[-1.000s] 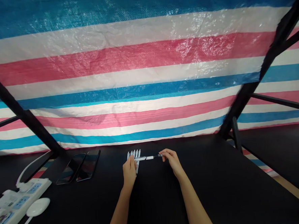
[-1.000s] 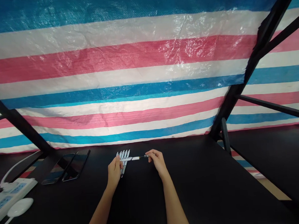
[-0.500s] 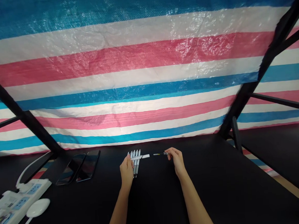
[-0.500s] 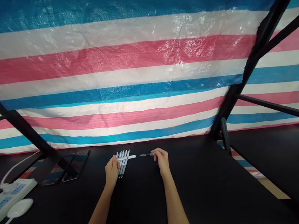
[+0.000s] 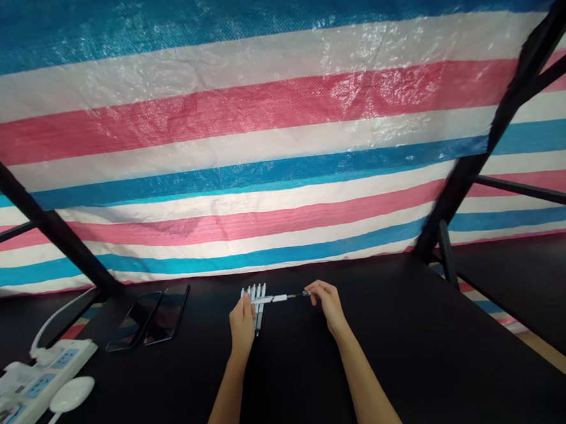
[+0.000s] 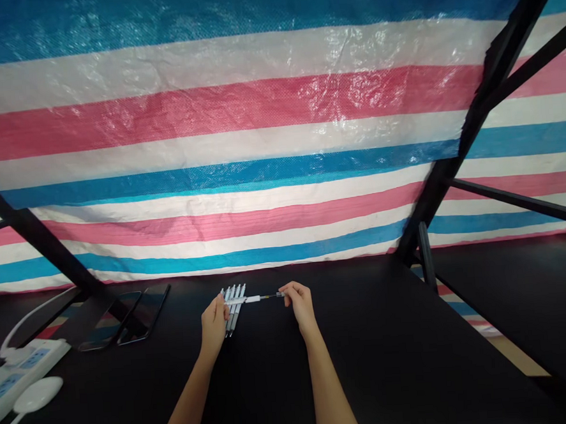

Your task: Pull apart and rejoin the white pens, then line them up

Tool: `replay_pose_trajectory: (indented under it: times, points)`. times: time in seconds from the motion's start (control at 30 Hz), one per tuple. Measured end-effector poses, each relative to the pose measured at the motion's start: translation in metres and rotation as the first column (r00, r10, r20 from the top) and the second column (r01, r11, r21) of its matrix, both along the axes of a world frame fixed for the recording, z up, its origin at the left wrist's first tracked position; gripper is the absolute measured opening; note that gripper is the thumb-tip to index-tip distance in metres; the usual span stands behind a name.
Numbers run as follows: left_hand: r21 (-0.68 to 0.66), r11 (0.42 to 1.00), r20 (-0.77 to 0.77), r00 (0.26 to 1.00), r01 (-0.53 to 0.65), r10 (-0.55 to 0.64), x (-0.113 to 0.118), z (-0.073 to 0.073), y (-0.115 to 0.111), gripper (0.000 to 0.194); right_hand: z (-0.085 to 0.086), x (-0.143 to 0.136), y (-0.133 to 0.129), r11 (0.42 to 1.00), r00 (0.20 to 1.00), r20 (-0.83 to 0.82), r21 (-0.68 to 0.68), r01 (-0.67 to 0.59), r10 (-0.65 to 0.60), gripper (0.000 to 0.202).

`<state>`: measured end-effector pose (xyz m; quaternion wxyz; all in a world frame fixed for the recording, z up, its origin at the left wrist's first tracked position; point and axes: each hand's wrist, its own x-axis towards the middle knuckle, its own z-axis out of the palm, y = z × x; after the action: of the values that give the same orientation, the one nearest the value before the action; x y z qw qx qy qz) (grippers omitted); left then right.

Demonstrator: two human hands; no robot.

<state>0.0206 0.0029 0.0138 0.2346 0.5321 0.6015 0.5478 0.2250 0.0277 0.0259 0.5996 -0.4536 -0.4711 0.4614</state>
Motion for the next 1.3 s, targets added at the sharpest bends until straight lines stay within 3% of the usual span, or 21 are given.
replay_pose_trajectory:
  times: [0.27, 0.57, 0.97, 1.3]
  points:
    - [0.002, 0.996, 0.001, 0.996, 0.086, -0.086, 0.014, 0.001, -0.003, 0.05, -0.003, -0.018, -0.001, 0.997, 0.996, 0.039, -0.007, -0.077, 0.078, 0.019]
    - [-0.02, 0.993, -0.01, 0.993, 0.115, -0.115, 0.013, -0.002, -0.001, 0.046, -0.012, -0.015, 0.005, 0.982, 0.984, 0.006, -0.066, -0.177, 0.178, 0.02]
    - [-0.054, 0.992, -0.152, 0.981, 0.115, -0.122, 0.011, -0.006, -0.001, 0.036, -0.006, -0.009, 0.002, 0.987, 0.987, 0.07, -0.083, -0.141, 0.147, 0.02]
    - [0.008, 0.985, -0.035, 0.985, 0.17, -0.17, 0.015, -0.007, 0.001, 0.03, -0.007, -0.008, 0.003, 0.992, 0.992, 0.076, -0.089, -0.09, 0.097, 0.02]
